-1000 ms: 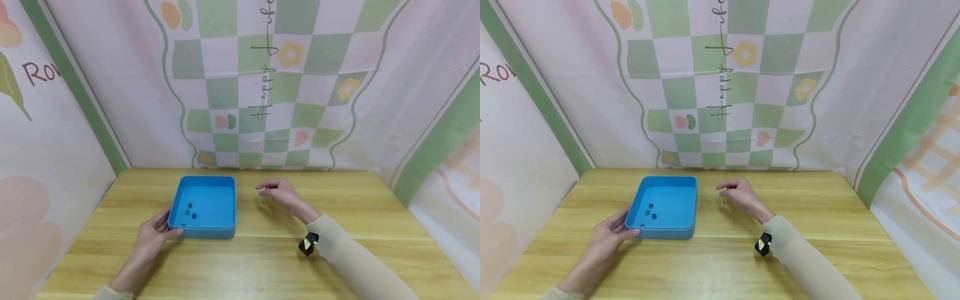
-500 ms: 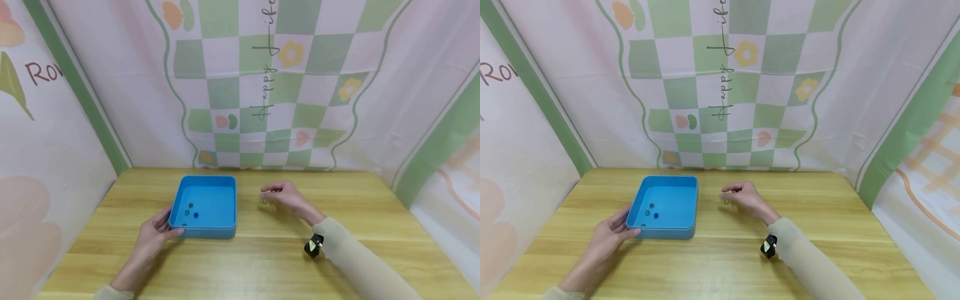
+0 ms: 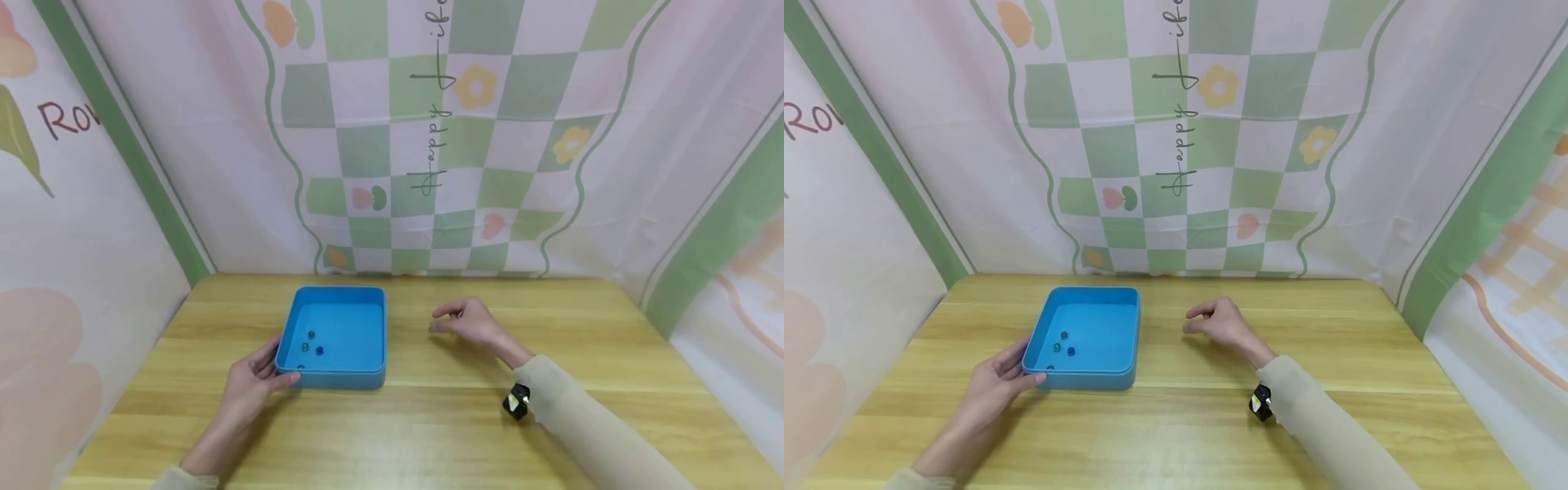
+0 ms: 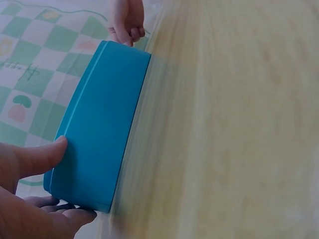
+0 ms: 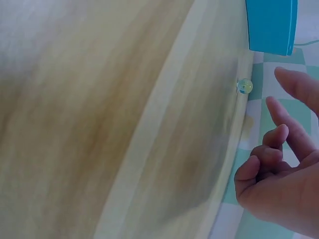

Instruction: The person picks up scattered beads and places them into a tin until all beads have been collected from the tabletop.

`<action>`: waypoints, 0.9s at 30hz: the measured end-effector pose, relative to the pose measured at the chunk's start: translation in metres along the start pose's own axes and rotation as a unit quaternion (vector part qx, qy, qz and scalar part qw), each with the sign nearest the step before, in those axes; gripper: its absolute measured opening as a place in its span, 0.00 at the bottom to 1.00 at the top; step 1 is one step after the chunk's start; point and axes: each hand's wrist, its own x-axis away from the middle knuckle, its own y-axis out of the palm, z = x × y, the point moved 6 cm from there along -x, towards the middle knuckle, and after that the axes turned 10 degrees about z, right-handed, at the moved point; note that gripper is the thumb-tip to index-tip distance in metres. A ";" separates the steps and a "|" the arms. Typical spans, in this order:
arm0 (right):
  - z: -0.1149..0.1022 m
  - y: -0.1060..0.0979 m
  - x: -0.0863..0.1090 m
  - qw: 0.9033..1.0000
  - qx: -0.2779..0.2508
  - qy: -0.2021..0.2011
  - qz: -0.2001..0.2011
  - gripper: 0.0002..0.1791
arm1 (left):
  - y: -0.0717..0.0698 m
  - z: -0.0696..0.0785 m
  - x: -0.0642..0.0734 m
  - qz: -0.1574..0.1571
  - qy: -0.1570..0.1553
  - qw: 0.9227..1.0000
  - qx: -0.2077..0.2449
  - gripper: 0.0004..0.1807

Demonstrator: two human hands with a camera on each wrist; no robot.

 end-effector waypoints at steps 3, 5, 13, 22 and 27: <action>-0.001 0.001 0.001 1.000 0.012 -0.004 -0.007 0.19 | 0.000 0.000 0.000 0.001 0.000 1.000 0.000 0.48; -0.001 0.001 0.001 1.000 0.020 -0.009 -0.011 0.19 | 0.000 0.000 0.001 0.001 -0.002 1.000 -0.001 0.48; 0.003 0.004 0.001 0.999 0.042 -0.019 -0.017 0.17 | 0.000 0.000 0.000 0.001 -0.001 1.000 -0.003 0.48; 0.005 0.009 -0.001 0.999 0.049 -0.013 -0.020 0.17 | 0.001 -0.001 -0.001 0.001 -0.003 1.000 -0.008 0.49; 0.004 0.010 -0.001 0.998 0.058 -0.015 -0.018 0.15 | 0.000 -0.001 -0.001 0.003 -0.003 1.000 -0.004 0.48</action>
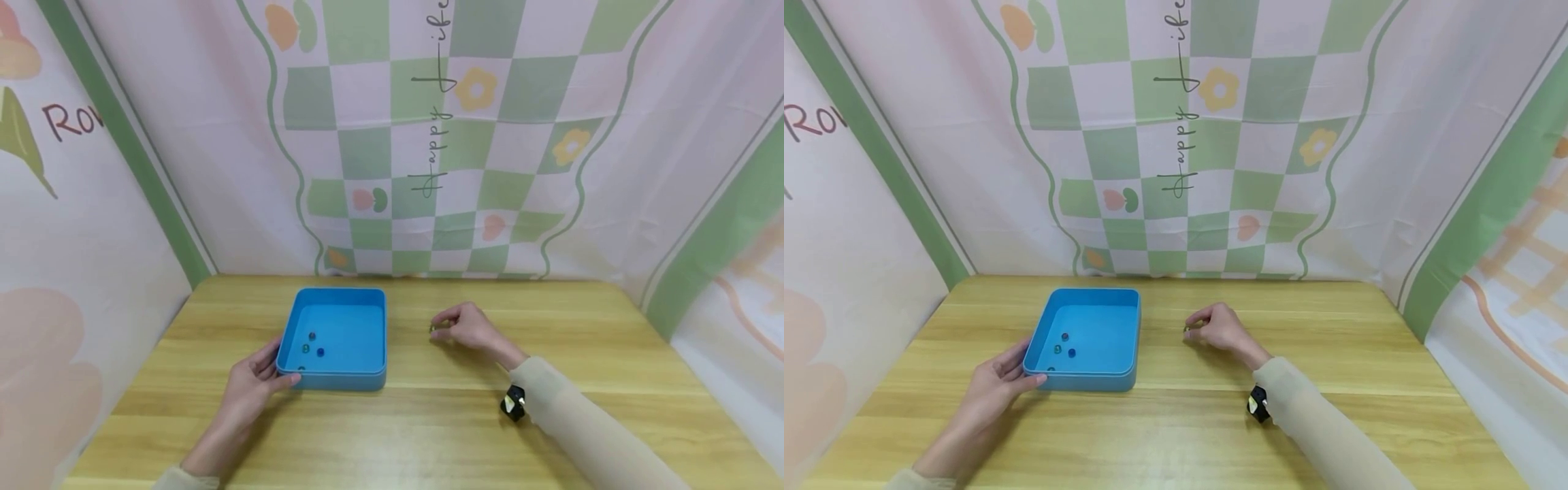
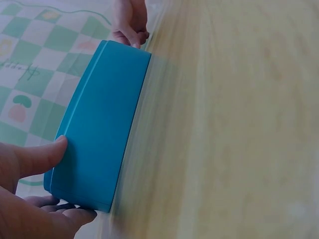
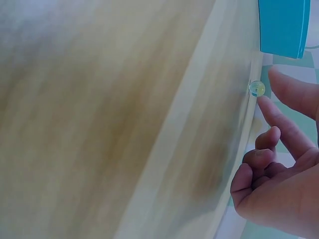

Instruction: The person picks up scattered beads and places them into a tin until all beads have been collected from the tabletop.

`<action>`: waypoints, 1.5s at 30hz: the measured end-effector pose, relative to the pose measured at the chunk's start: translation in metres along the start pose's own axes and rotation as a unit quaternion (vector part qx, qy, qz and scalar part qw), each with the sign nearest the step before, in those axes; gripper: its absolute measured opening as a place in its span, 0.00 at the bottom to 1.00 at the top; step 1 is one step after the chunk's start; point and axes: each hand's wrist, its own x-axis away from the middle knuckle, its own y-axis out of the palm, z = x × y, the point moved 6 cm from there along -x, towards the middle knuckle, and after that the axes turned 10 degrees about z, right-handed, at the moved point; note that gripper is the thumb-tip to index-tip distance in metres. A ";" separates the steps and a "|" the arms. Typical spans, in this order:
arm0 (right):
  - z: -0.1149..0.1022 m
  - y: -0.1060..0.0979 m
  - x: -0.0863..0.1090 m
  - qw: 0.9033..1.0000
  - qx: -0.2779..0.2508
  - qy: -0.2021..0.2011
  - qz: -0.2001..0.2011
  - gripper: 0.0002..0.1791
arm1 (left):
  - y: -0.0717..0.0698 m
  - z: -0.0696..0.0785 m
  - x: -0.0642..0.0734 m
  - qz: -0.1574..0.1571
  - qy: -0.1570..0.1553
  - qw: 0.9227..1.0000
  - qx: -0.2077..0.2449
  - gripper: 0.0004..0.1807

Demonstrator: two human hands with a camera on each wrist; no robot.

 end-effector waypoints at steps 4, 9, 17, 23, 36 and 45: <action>0.000 0.000 -0.001 1.000 0.004 0.003 0.005 0.14 | 0.000 0.000 0.000 0.000 0.000 1.000 0.003 0.48; -0.001 0.001 -0.001 1.000 0.006 -0.001 0.013 0.13 | -0.001 0.000 0.000 -0.002 -0.001 1.000 0.003 0.48; -0.001 0.002 -0.001 1.000 0.012 0.000 0.016 0.12 | -0.001 0.000 0.000 -0.001 0.001 1.000 0.002 0.48; -0.001 0.002 -0.001 1.000 0.025 -0.002 0.016 0.10 | -0.001 0.000 -0.001 -0.001 0.005 1.000 -0.007 0.48; 0.004 0.001 -0.003 0.999 0.030 0.007 0.031 0.06 | -0.001 0.001 -0.001 -0.001 0.006 1.000 -0.003 0.48; 0.004 -0.003 0.000 0.999 -0.013 0.018 0.047 0.09 | 0.000 0.001 -0.001 -0.001 0.004 1.000 -0.003 0.48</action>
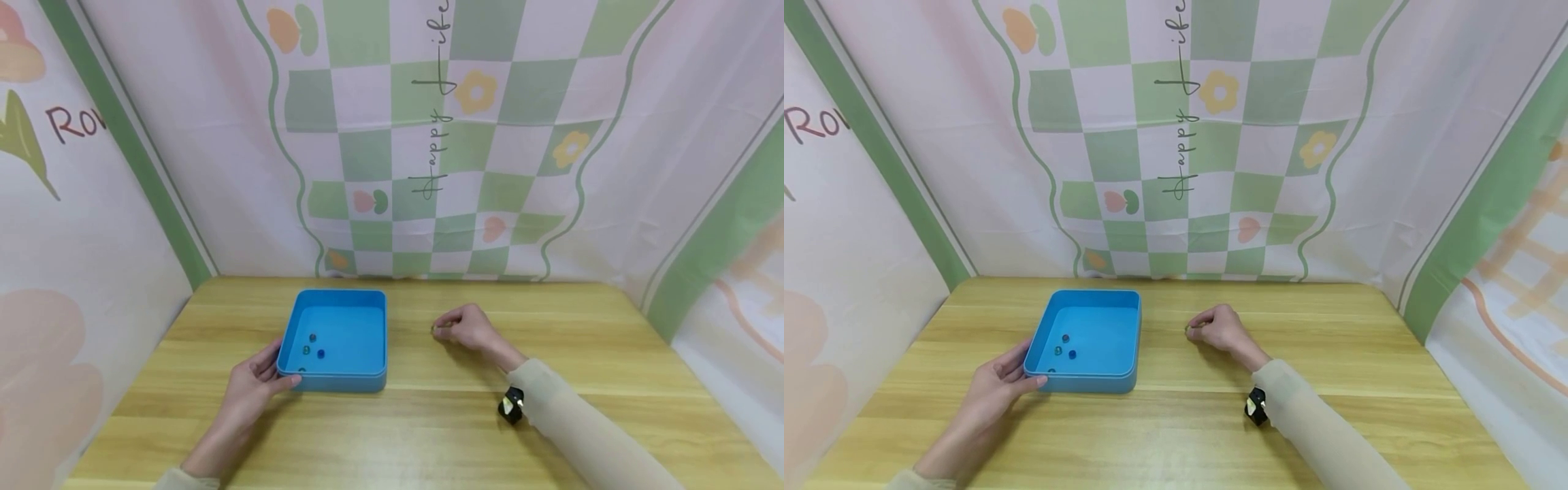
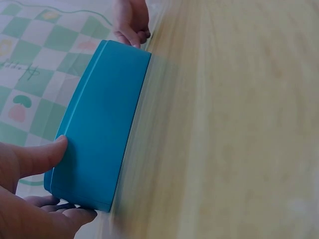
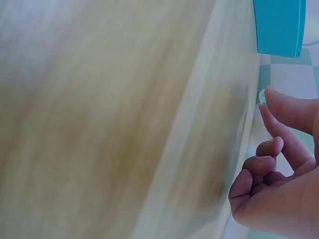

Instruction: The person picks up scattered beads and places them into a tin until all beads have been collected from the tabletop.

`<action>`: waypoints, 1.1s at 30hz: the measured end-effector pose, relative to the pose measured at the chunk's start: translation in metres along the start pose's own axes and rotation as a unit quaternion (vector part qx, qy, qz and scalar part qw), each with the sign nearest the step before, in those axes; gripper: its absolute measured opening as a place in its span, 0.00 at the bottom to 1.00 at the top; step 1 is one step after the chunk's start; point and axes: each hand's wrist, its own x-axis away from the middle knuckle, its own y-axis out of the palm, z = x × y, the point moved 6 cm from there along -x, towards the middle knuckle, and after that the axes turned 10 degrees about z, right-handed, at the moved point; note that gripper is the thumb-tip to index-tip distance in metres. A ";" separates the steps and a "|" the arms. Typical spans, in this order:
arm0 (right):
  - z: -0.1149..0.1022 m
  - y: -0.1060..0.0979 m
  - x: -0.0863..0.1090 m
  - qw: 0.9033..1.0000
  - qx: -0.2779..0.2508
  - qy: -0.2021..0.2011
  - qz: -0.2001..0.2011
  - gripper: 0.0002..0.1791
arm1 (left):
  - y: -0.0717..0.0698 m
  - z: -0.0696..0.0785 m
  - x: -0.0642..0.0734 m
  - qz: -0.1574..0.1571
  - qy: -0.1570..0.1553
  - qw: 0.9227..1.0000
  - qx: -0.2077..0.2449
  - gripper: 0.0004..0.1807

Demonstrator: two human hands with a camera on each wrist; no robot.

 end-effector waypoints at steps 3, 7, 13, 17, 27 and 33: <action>0.000 -0.001 0.000 1.000 -0.015 0.012 -0.002 0.09 | 0.000 0.000 0.000 0.001 0.000 1.000 0.000 0.48; -0.001 -0.002 0.000 0.999 -0.029 0.022 -0.008 0.09 | -0.001 0.000 0.000 0.001 0.002 1.000 0.001 0.48; -0.005 -0.002 0.001 0.998 -0.053 0.030 -0.017 0.10 | -0.001 0.000 0.000 0.003 0.001 1.000 0.002 0.48; -0.006 -0.002 0.003 0.997 -0.061 0.032 -0.020 0.11 | 0.000 0.000 0.001 0.002 -0.001 1.000 0.004 0.48; -0.008 -0.001 0.006 0.996 -0.081 0.032 -0.028 0.13 | -0.001 0.000 0.001 0.003 -0.002 1.000 0.009 0.47; -0.010 0.000 0.007 0.996 -0.083 0.030 -0.030 0.13 | 0.000 -0.001 0.000 0.003 -0.002 1.000 0.011 0.48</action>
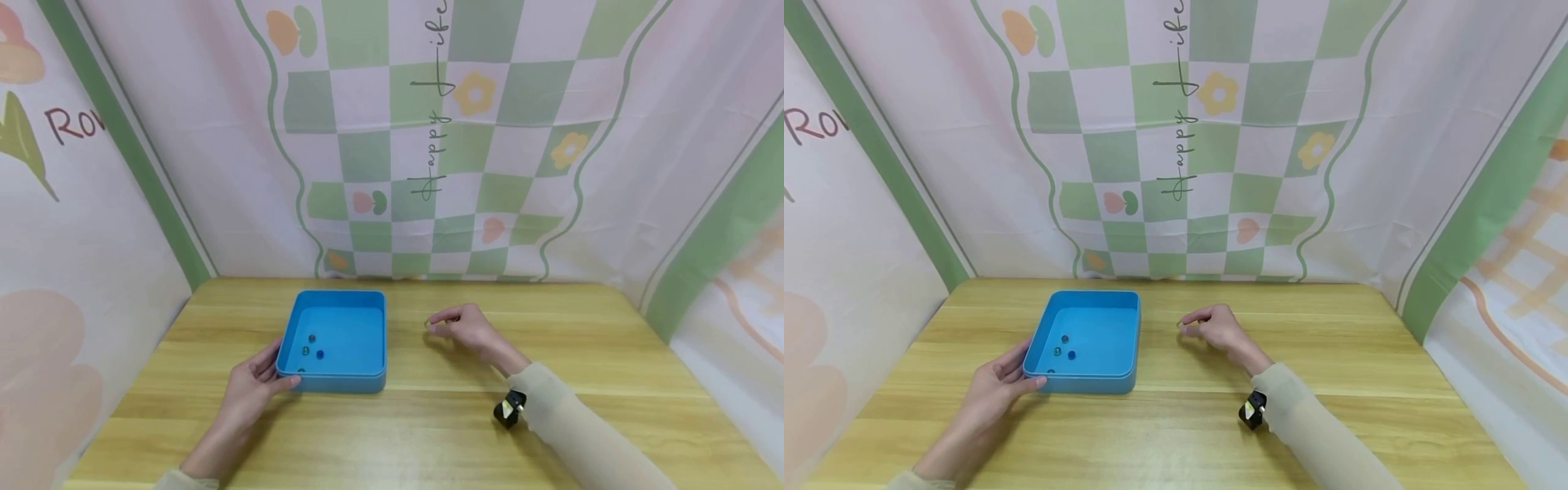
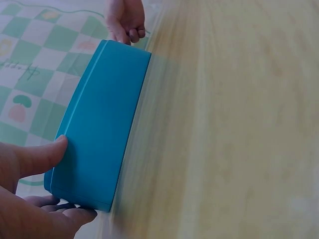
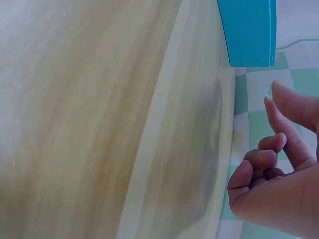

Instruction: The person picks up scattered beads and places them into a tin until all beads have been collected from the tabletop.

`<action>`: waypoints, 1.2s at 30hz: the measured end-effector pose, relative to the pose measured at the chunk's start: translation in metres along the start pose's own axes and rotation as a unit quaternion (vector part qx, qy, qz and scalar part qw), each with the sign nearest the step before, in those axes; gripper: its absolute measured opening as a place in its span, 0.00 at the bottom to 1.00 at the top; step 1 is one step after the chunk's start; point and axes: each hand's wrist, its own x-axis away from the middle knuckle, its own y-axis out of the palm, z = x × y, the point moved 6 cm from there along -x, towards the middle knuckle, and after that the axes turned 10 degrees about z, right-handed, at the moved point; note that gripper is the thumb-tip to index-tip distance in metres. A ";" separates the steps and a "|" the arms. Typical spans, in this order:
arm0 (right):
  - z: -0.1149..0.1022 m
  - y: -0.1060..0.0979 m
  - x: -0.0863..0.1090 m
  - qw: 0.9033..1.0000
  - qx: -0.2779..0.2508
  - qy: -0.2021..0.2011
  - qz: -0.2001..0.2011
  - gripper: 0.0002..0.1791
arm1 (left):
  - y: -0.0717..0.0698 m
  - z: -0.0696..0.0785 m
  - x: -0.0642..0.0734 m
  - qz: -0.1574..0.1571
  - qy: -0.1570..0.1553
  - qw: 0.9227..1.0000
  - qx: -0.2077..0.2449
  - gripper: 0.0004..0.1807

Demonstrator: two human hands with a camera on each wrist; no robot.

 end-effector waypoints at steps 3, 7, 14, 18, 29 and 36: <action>-0.001 0.000 0.001 1.000 0.000 0.001 0.000 0.13 | 0.000 0.000 0.000 0.000 -0.002 1.000 0.001 0.48; -0.005 0.002 0.003 1.000 -0.003 0.002 -0.001 0.13 | -0.001 0.000 0.001 -0.001 -0.002 1.000 0.002 0.48; -0.008 0.005 0.006 1.000 -0.021 0.001 -0.005 0.13 | -0.001 0.001 0.002 -0.004 -0.002 1.000 -0.004 0.48; -0.008 0.005 0.007 1.000 -0.023 0.000 -0.007 0.13 | -0.001 0.001 0.002 -0.005 0.001 1.000 -0.006 0.48; -0.020 0.010 0.010 1.000 -0.023 -0.002 -0.013 0.14 | 0.001 0.001 0.003 -0.006 -0.002 1.000 -0.008 0.49; -0.030 0.016 0.007 1.000 -0.023 -0.008 -0.014 0.13 | 0.001 0.002 0.002 -0.004 0.000 1.000 -0.002 0.49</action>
